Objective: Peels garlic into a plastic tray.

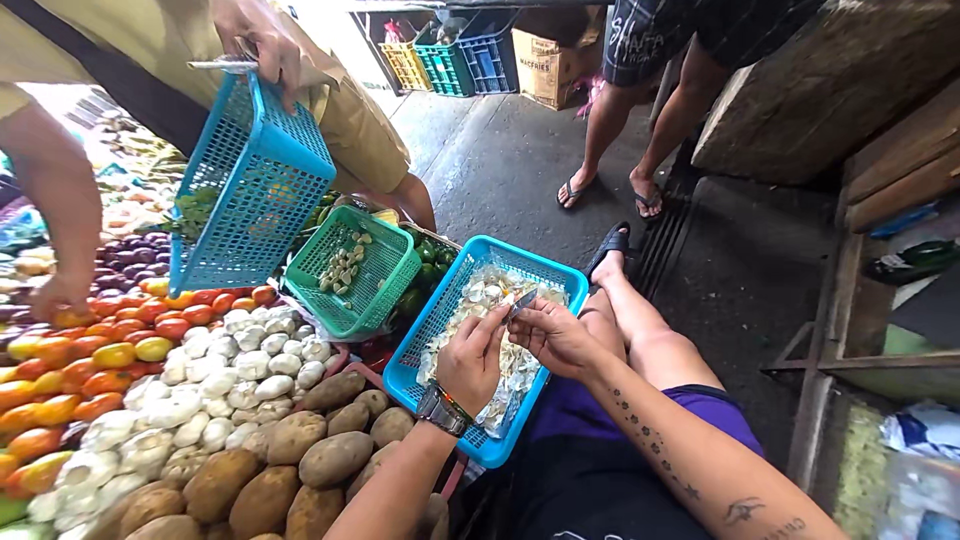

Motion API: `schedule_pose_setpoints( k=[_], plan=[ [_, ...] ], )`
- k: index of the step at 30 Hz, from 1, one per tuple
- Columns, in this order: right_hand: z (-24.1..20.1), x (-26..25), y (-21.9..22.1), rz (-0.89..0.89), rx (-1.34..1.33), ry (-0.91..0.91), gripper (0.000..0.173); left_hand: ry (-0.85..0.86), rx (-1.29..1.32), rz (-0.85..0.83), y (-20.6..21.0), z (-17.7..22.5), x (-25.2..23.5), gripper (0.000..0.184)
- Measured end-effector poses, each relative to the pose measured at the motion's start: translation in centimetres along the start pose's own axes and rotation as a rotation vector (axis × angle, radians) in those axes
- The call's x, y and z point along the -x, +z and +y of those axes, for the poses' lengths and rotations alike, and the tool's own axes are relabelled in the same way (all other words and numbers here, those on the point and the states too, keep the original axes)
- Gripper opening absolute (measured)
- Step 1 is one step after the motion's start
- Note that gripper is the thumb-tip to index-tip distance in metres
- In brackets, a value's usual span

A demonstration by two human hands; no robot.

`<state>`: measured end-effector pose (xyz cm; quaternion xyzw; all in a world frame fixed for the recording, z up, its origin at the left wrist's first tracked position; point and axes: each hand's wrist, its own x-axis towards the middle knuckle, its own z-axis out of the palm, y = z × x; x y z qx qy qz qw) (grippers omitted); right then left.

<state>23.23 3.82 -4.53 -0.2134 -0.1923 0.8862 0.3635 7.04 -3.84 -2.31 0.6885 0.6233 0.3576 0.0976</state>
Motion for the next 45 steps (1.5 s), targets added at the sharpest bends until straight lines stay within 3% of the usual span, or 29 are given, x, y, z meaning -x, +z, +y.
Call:
schedule_pose_setpoints(
  k=[6, 10, 14, 17, 22, 27, 31, 34, 39, 41, 45],
  plan=[
    [-0.2, 0.3, 0.1, -0.074, 0.253, -0.001, 0.035, -0.452, 0.193, 0.001, -0.8, -1.9, -1.3, 0.037],
    [-0.1, 0.0, -0.2, -0.065, 0.239, -0.016, 0.022, -0.651, 0.335, -0.126, -0.8, -2.1, -1.4, 0.037],
    [0.0, -0.3, -0.6, -0.055, 0.140, -0.003, 0.020, -0.582, 0.473, -0.033, -0.5, -0.9, -0.8, 0.022],
    [-0.1, -0.8, -1.0, -0.038, 0.078, 0.029, 0.021, -0.408, 0.582, -0.047, -0.6, -0.7, -0.4, 0.040],
    [0.2, -2.1, -1.9, -0.095, 0.088, 0.063, 0.025, -0.177, 0.259, -0.153, -0.6, -1.4, -0.4, 0.038],
    [-0.1, -2.1, -1.7, -0.036, 0.120, 0.085, 0.031, -0.118, 0.198, -0.151, -0.4, -1.4, -0.3, 0.034],
    [-0.2, -1.6, -1.7, -0.011, 0.108, 0.121, 0.019, -0.072, 0.176, -0.151, -0.3, -1.4, -0.1, 0.031],
    [-0.7, -1.3, -1.4, -0.008, 0.140, 0.149, 0.013, -0.116, 0.192, -0.119, -0.1, -1.3, -0.2, 0.029],
    [-1.2, -0.5, -0.6, -0.054, 0.250, 0.108, 0.014, -0.603, 0.503, -0.112, -0.6, -1.1, -1.4, 0.033],
    [-1.4, -0.2, 0.1, -0.012, 0.260, 0.089, 0.021, -0.619, 0.526, -0.132, -1.0, -0.8, -1.4, 0.039],
    [-1.4, 0.0, 0.5, 0.050, 0.253, 0.046, 0.023, -0.446, 0.459, -0.196, -1.6, 0.7, -1.0, 0.048]
  ],
)
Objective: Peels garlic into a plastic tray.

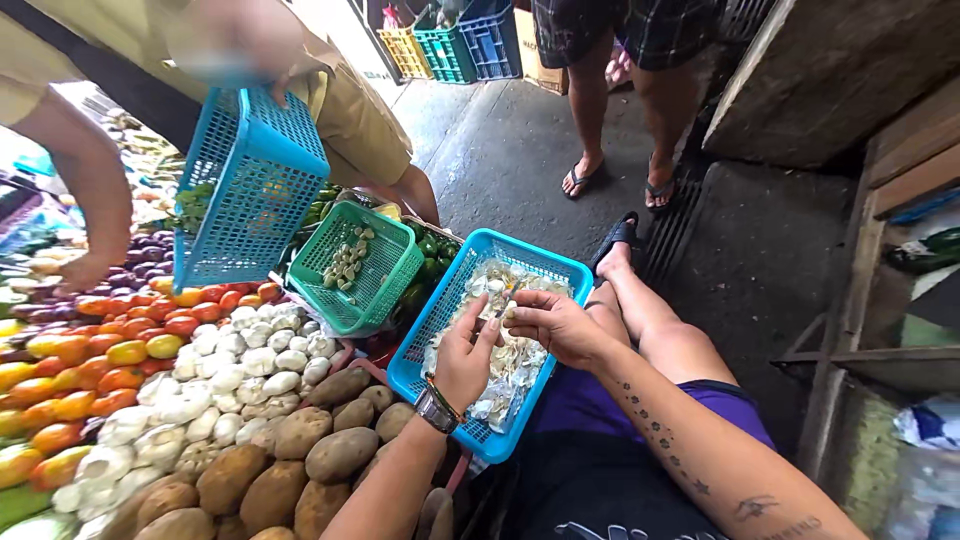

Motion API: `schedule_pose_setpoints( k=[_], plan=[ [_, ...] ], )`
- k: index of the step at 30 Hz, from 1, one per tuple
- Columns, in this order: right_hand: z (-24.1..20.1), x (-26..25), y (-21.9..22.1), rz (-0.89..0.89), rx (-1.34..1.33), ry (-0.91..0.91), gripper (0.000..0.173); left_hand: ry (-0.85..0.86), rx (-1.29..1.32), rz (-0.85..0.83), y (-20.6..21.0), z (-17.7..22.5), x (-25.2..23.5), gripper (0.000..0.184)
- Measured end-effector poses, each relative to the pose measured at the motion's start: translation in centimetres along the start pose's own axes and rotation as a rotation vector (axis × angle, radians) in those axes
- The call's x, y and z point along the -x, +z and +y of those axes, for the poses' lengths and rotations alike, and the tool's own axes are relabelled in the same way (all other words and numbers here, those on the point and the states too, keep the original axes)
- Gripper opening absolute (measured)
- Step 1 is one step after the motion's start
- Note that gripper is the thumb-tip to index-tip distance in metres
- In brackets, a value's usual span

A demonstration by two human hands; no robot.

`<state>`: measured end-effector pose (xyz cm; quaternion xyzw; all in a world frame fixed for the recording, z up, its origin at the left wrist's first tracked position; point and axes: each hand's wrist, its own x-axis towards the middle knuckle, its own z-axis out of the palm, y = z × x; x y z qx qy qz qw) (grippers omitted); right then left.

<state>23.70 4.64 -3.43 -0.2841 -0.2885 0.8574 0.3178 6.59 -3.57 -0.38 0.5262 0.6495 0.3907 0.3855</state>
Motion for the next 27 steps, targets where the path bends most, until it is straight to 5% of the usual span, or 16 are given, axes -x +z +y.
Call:
schedule_pose_setpoints(
  k=[7, 19, 21, 24, 27],
  plan=[
    [0.0, 0.1, -0.2, -0.039, -0.071, -0.034, 0.032, 0.276, -0.458, 0.011, 0.2, -1.0, 0.1, 0.045],
    [0.1, -0.1, -0.9, -0.129, -0.036, -0.016, 0.022, 0.355, -0.488, 0.048, -0.2, -1.4, -0.1, 0.034],
    [0.1, 0.0, -0.7, -0.132, -0.016, -0.009, 0.015, 0.337, -0.432, 0.100, -0.2, -1.9, -0.3, 0.032],
    [0.1, 0.0, -0.5, -0.124, -0.006, 0.009, 0.039, 0.167, -0.239, 0.175, -0.6, -2.1, -0.6, 0.033],
    [-0.2, 0.1, -0.4, -0.078, -0.001, 0.017, 0.036, 0.017, -0.036, 0.177, -0.9, -1.7, -0.9, 0.038]
  ],
)
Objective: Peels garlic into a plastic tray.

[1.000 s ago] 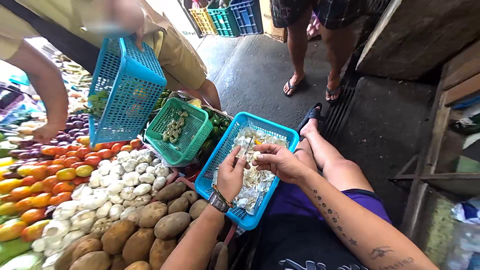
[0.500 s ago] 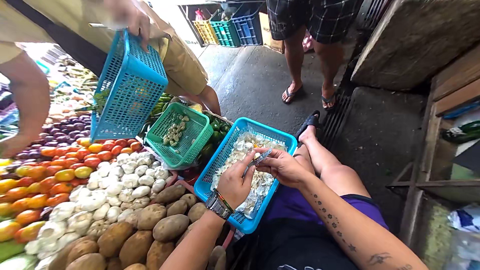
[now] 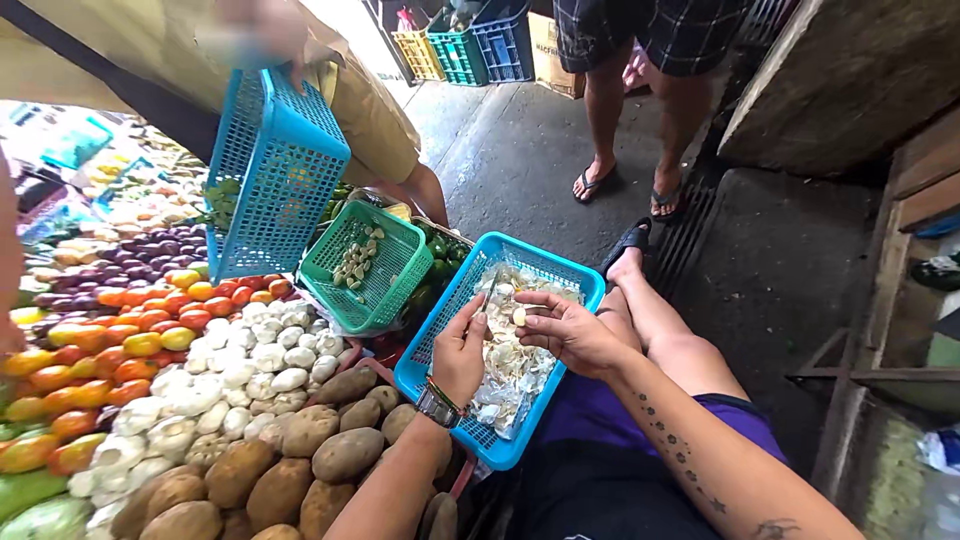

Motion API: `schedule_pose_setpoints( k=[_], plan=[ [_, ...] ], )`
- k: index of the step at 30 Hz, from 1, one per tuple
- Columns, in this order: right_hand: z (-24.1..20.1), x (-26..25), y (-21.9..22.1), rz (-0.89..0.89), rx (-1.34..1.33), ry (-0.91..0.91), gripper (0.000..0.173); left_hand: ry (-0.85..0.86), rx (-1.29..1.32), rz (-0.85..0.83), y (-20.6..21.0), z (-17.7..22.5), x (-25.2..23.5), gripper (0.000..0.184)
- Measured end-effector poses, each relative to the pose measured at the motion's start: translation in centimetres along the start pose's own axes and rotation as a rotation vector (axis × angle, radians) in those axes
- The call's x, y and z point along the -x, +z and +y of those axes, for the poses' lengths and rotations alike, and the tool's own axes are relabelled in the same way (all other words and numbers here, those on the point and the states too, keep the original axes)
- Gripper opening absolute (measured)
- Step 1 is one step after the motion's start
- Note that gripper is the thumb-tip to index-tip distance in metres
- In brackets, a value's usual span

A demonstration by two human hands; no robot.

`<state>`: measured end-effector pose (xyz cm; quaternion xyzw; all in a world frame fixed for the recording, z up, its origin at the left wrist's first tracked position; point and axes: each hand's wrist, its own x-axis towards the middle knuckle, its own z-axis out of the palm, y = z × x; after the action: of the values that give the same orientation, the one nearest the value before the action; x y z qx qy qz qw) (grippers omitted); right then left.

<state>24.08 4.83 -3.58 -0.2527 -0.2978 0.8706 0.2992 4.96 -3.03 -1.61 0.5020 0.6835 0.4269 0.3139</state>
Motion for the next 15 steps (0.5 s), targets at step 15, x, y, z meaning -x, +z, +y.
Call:
schedule_pose_setpoints(
  k=[15],
  plan=[
    [-9.9, 4.1, 12.0, 0.021, 0.476, -1.030, 0.040, -0.289, -0.188, -0.314, 0.1, 0.4, -0.2, 0.040]
  ],
)
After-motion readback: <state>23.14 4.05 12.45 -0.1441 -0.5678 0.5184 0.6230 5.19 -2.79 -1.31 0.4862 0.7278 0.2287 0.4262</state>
